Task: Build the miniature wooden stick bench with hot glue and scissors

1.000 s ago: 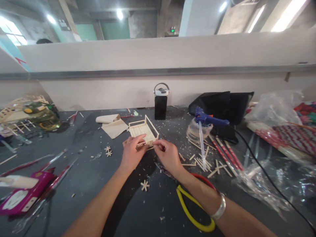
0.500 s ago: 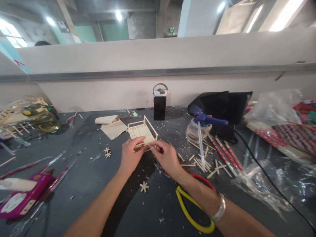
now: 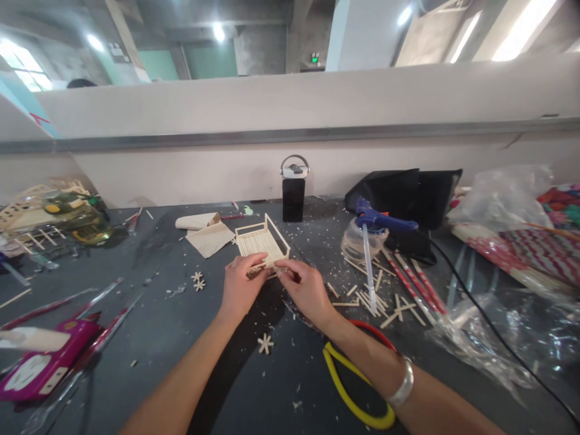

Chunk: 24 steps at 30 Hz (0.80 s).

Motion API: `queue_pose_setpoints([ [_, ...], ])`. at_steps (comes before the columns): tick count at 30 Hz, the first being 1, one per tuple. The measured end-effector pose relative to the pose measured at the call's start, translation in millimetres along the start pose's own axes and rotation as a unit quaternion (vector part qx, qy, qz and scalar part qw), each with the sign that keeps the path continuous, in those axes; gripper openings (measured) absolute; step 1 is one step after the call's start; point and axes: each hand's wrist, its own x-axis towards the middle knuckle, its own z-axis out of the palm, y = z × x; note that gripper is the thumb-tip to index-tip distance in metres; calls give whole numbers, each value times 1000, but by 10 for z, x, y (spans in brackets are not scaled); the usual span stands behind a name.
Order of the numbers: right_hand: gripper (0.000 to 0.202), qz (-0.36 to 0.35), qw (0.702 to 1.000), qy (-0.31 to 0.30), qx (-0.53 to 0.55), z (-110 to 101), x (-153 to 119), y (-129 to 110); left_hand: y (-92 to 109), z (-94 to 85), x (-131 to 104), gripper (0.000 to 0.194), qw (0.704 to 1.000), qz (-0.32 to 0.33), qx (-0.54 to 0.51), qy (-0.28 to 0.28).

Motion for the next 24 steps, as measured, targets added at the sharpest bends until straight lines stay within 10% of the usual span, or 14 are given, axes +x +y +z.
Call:
queue_pose_setpoints([
  [24, 23, -14, 999, -8, -31, -2, -7, 17, -1, -9, 5, 31, 1000, 2, -11, -3],
])
